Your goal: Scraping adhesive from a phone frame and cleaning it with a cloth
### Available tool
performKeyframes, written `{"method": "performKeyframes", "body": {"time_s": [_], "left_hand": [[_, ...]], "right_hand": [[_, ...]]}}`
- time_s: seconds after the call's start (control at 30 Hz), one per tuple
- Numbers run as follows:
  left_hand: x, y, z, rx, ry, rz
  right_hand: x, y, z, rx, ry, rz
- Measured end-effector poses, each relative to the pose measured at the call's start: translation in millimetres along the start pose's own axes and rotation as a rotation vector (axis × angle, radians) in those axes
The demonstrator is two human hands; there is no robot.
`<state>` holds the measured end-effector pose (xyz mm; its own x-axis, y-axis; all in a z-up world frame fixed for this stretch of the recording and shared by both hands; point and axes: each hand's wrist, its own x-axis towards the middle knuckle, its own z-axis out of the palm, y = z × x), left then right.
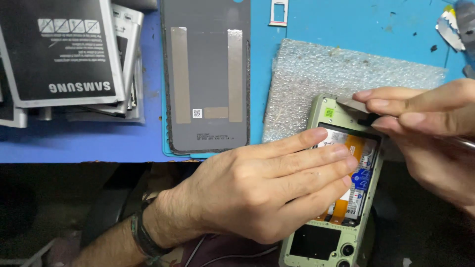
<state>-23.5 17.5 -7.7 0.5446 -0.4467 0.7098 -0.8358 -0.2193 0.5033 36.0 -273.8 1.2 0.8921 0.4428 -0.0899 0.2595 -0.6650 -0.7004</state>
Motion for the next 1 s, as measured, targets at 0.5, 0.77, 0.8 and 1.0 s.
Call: {"method": "performKeyframes", "body": {"time_s": [0.5,0.77,0.8,1.0], "left_hand": [[-3.3,-1.2,-1.1,0.029,-0.015,0.025],[-4.2,-0.9,-0.1,0.028,-0.002,0.033],[-2.8,-1.4,-1.1,0.038,-0.007,0.038],[-4.4,-0.9,-0.7,0.041,0.003,0.036]], "right_hand": [[10.2,-16.2,6.2,-0.015,0.001,-0.032],[4.6,-5.3,4.4,0.036,0.029,-0.063],[14.4,-24.9,5.0,-0.03,-0.009,-0.059],[7.9,-10.7,1.8,-0.05,-0.05,-0.015]]}}
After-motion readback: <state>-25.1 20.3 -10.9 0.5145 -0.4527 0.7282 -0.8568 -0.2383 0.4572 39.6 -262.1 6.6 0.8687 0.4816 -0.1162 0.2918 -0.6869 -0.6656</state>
